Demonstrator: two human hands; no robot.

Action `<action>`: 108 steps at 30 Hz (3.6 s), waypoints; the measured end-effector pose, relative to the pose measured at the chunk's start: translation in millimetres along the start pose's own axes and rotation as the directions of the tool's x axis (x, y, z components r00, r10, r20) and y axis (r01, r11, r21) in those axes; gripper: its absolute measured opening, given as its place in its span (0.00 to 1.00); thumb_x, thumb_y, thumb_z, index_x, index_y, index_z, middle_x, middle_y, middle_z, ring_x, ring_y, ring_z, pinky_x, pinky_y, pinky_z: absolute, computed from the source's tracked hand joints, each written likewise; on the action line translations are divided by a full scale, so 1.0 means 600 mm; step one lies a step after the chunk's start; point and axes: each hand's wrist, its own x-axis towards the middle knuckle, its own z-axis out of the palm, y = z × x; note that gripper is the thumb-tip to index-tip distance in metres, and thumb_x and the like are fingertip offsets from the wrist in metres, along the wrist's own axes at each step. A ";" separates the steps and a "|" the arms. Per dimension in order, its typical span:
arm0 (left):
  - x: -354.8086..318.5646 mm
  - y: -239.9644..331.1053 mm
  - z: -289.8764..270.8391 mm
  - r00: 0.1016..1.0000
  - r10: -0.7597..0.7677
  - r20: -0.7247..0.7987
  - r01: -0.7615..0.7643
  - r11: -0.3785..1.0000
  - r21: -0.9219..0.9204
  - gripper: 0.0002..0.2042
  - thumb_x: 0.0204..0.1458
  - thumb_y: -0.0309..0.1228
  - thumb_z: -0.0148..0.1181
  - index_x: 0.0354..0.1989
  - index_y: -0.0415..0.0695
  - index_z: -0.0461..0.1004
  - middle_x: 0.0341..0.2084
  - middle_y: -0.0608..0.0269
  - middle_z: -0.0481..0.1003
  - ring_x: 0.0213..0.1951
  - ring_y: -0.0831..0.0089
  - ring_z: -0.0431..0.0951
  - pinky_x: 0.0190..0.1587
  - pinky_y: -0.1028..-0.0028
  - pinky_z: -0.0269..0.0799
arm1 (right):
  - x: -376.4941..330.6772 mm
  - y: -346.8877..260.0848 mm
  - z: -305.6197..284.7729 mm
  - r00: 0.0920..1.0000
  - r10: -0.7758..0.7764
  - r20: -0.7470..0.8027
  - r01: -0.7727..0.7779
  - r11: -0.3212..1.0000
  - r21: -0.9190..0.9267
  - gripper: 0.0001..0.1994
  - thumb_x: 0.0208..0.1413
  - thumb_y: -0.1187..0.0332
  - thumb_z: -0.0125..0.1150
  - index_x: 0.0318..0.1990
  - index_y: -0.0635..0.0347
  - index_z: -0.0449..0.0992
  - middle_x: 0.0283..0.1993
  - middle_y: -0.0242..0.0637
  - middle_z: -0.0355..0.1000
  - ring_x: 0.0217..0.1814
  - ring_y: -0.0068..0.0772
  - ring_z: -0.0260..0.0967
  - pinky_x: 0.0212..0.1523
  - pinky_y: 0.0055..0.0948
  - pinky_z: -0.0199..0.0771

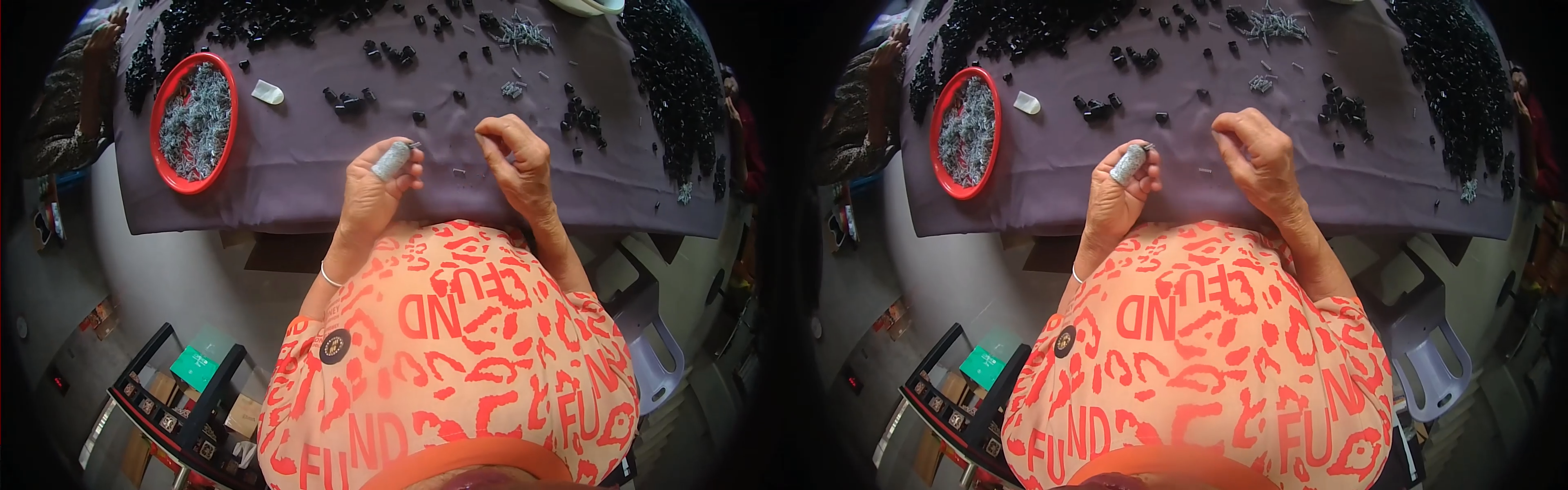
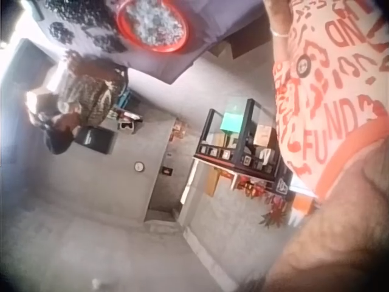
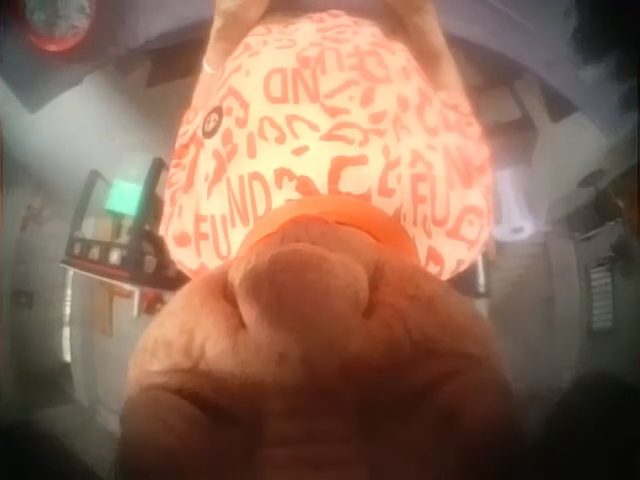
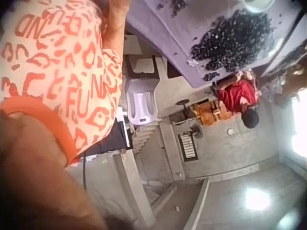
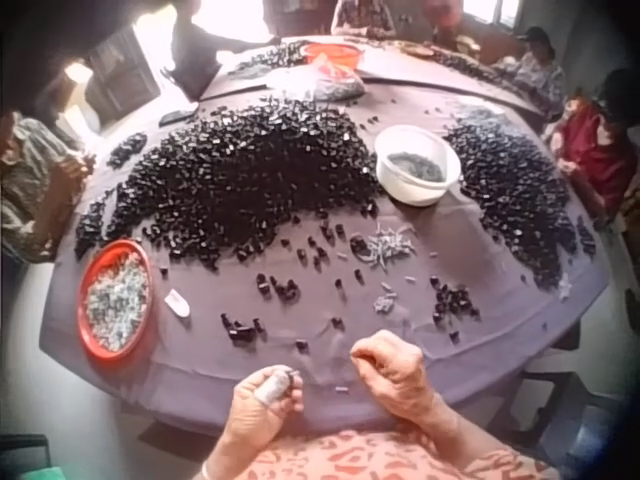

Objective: The person assembles small components by picking up plastic pieces and inserting metal springs into them by hand.

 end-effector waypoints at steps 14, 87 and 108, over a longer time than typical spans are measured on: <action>0.004 -0.007 -0.011 1.000 0.017 -0.016 -0.017 0.999 -0.049 0.11 0.57 0.31 0.54 0.45 0.38 0.72 0.34 0.58 0.76 0.32 0.76 0.76 0.33 0.76 0.75 | 0.047 0.013 0.053 0.994 -0.108 0.030 0.110 0.992 -0.068 0.04 0.51 0.79 0.58 0.35 0.65 0.74 0.33 0.35 0.71 0.29 0.22 0.70 0.32 0.20 0.70; -0.003 -0.016 0.073 0.960 0.268 0.077 -0.270 0.826 0.495 0.08 0.53 0.26 0.60 0.40 0.38 0.77 0.28 0.65 0.78 0.29 0.83 0.74 0.32 0.82 0.71 | -0.012 -0.018 0.014 0.997 -0.064 -0.037 0.072 0.961 0.268 0.09 0.47 0.85 0.60 0.37 0.66 0.75 0.35 0.35 0.73 0.36 0.22 0.70 0.36 0.19 0.70; 0.058 0.019 0.058 0.989 -0.142 0.047 0.066 0.697 0.714 0.12 0.52 0.29 0.57 0.41 0.35 0.75 0.29 0.61 0.77 0.25 0.80 0.76 0.22 0.81 0.70 | 0.014 0.027 0.024 0.932 -0.318 0.175 0.358 0.884 -0.300 0.17 0.45 0.81 0.58 0.44 0.62 0.65 0.29 0.42 0.67 0.31 0.44 0.69 0.31 0.37 0.70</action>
